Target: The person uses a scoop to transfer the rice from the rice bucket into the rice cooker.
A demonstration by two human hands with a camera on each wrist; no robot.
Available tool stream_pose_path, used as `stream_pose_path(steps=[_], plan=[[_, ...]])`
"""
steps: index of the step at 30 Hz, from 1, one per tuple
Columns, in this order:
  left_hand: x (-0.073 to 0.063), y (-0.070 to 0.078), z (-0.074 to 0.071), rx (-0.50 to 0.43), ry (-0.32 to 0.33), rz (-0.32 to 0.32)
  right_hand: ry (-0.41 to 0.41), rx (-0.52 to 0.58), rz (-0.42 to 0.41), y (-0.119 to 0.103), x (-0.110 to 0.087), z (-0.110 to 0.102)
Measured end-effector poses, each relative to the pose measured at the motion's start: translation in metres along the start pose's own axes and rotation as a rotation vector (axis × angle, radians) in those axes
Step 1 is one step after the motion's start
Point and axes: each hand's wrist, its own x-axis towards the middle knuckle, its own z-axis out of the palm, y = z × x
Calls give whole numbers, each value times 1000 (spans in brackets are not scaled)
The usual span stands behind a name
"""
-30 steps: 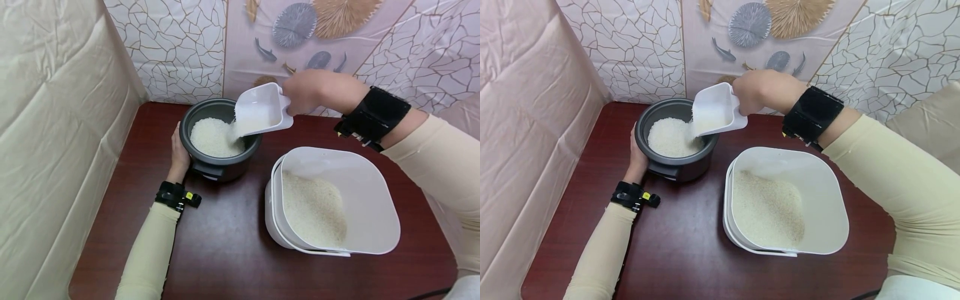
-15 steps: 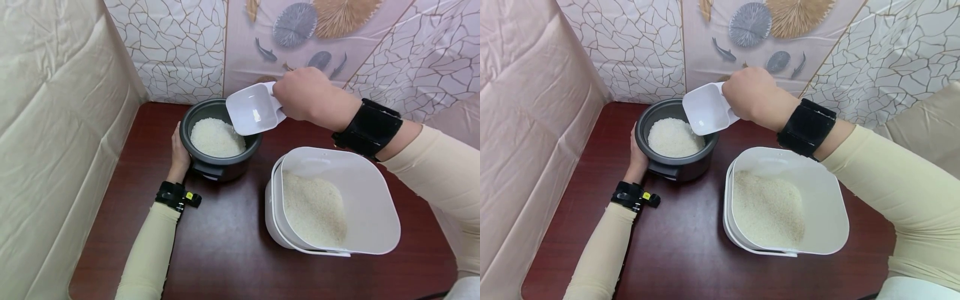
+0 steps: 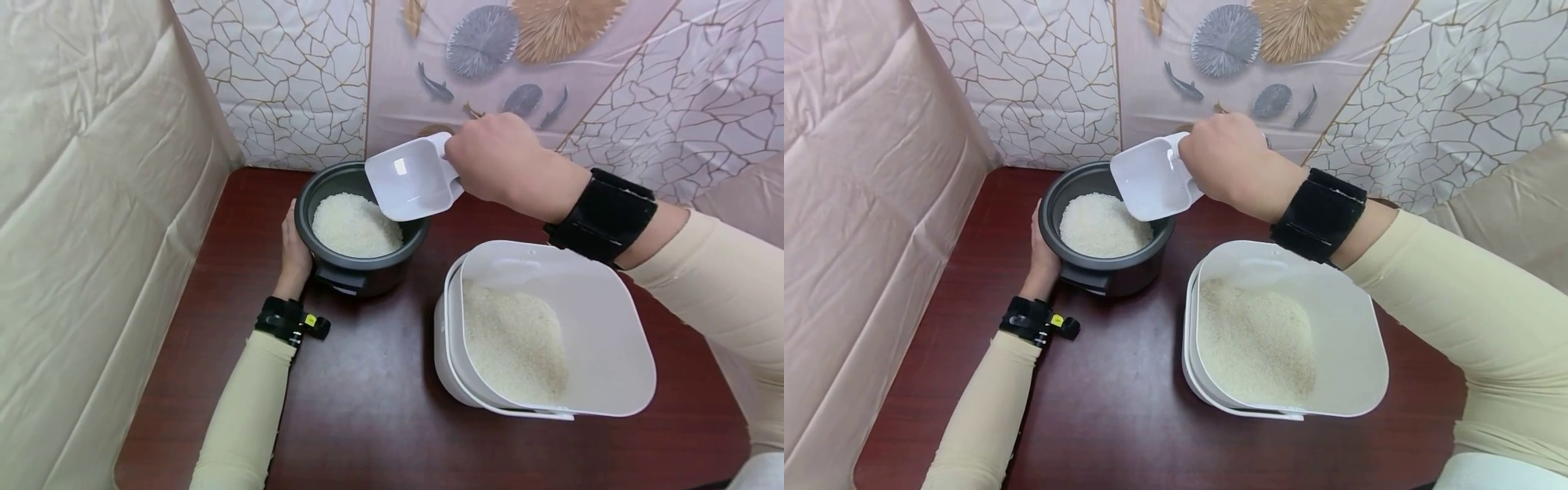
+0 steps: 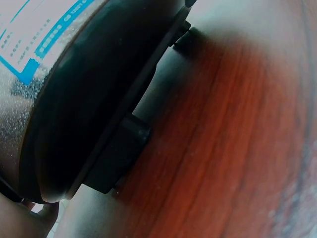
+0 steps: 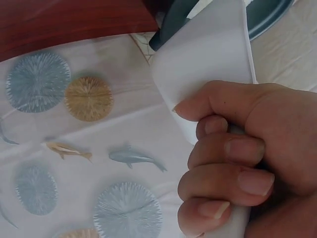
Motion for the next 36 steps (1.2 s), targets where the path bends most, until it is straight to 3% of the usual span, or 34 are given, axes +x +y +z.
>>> stream_pose_path(steps=[5,9,14,18,22,26,33,34,36], plan=[[-6,13,4,-45,7,0,-85,60,15,11,2,1],[-2,-1,1,-6,21,13,-143,146,18,24,3,5],[-4,5,2,-53,-2,-2,-194,229,-41,42,3,13],[-1,-1,0,-25,12,-4,-212,284,-77,53,-2,17],[0,-8,-2,-13,4,-34,-202,335,-72,59,-14,20],[5,-16,-1,-13,4,1,-196,356,-37,67,-31,22],[1,-3,-1,-14,17,-42,-194,388,6,78,-63,27],[-5,7,0,-37,8,-63,-203,403,15,80,-68,28],[-4,0,-2,-29,13,-54,-216,432,35,84,-79,30]])
